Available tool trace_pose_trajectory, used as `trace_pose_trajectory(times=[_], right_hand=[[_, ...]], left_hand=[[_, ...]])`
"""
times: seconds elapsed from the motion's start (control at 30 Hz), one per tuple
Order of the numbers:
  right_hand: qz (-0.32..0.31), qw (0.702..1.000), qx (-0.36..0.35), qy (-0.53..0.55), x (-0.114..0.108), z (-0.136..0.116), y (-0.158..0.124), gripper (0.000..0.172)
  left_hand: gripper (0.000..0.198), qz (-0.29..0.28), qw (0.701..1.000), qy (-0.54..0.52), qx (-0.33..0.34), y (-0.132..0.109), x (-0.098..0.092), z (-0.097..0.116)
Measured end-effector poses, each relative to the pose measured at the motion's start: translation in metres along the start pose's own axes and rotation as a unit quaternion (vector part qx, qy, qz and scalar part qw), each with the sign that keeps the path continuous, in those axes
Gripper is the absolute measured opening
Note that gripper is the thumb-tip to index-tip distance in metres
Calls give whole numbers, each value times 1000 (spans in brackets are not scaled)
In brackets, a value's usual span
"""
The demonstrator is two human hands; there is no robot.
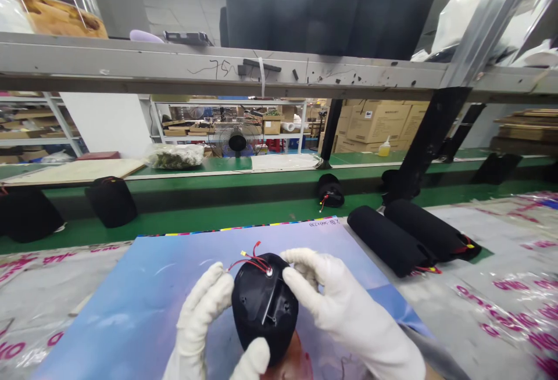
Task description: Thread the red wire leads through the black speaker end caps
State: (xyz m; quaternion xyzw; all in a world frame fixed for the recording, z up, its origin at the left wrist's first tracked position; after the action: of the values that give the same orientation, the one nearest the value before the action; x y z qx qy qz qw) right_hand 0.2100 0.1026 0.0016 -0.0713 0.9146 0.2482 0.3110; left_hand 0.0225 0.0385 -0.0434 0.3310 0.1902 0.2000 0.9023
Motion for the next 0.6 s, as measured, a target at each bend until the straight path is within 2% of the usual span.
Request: trace_pose_trajectory(times=[0.07, 0.13, 0.2, 0.3, 0.4, 0.43, 0.5, 0.6], right_hand=[[15, 998, -6, -53, 5, -6, 7, 16], [38, 996, -14, -85, 3, -8, 9, 16], [20, 999, 1, -41, 1, -3, 3, 23], [-12, 992, 94, 83, -2, 13, -20, 45], [-30, 973, 168, 153, 4, 20, -42, 54], [-46, 969, 179, 162, 8, 20, -44, 57], [-82, 965, 185, 170, 15, 15, -40, 63], [-146, 964, 140, 170, 14, -1, -20, 57]], left_hand=[[69, -18, 996, -80, -32, 1, 6, -9], [79, -28, 987, -150, -45, 5, 5, -15], [66, -12, 977, -196, -84, 8, 0, -23], [37, 17, 962, -212, -171, 5, -4, -38], [29, 16, 964, -206, -169, -1, 2, -39], [34, 18, 968, -200, -153, -3, 4, -35], [57, 25, 974, -189, -126, -8, 10, -26], [94, 61, 978, -176, -98, -13, 15, -9]])
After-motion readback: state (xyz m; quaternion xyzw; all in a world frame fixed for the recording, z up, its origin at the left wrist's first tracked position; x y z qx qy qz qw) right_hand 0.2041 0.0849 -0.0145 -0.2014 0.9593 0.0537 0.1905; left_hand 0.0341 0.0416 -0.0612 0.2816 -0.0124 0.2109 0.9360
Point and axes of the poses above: each hand's wrist, its own y-axis towards the middle knuckle, its own x-axis out of the palm, z = x × y, the point moved 6 cm from there along y, towards the middle knuckle, and after that the axes turned 1 degree about -z, right-handed, at the moved point
